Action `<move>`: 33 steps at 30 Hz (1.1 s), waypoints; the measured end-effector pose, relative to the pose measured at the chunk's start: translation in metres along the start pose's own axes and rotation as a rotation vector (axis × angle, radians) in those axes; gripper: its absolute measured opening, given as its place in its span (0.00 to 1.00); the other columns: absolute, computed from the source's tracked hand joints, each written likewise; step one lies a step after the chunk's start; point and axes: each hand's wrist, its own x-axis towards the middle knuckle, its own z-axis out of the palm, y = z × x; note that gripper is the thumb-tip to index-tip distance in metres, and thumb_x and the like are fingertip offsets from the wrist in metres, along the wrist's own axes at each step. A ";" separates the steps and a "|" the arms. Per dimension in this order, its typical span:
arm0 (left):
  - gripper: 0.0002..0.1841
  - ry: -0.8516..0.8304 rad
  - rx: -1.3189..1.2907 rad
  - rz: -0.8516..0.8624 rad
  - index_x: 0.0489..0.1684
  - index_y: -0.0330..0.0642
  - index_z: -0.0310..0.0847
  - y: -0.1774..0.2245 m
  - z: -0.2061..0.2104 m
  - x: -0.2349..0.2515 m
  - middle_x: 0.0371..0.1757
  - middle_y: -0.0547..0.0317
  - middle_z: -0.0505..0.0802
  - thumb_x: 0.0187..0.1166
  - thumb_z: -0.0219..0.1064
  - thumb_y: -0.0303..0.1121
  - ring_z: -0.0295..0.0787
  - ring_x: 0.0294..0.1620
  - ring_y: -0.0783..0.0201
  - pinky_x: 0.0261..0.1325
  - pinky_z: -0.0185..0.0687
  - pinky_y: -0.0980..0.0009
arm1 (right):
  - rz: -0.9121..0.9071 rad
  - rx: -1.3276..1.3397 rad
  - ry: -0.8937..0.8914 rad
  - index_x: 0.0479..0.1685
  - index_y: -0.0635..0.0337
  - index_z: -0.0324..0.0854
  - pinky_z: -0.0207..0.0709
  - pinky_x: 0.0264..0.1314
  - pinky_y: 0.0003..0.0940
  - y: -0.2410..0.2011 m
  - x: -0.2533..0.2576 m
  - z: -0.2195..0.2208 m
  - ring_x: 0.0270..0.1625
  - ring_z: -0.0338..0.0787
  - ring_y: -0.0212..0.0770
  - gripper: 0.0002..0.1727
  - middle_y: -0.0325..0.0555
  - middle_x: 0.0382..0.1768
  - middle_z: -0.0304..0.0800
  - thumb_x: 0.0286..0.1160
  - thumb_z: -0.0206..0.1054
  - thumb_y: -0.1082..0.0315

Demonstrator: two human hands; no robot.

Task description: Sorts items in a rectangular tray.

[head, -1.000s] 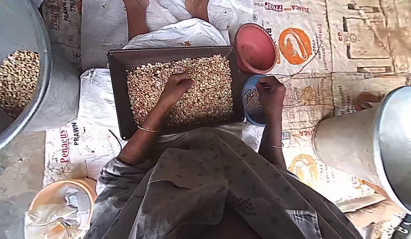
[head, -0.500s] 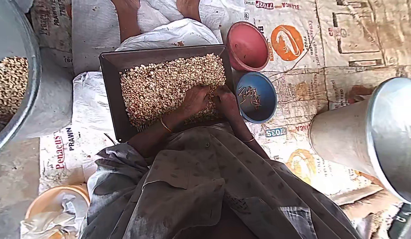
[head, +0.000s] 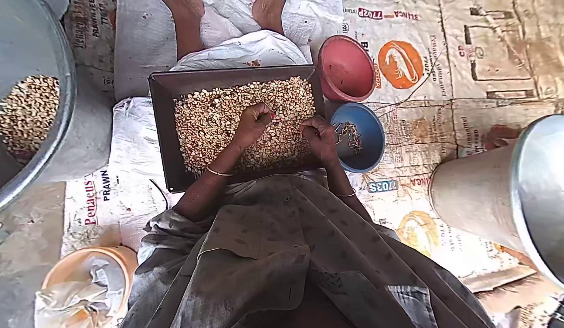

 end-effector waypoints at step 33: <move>0.12 -0.149 0.553 0.110 0.52 0.31 0.85 0.010 0.013 0.000 0.42 0.36 0.93 0.84 0.62 0.31 0.92 0.47 0.35 0.55 0.82 0.37 | 0.357 0.560 -0.165 0.51 0.64 0.77 0.82 0.26 0.24 -0.013 0.031 0.010 0.24 0.86 0.29 0.08 0.41 0.32 0.88 0.82 0.54 0.77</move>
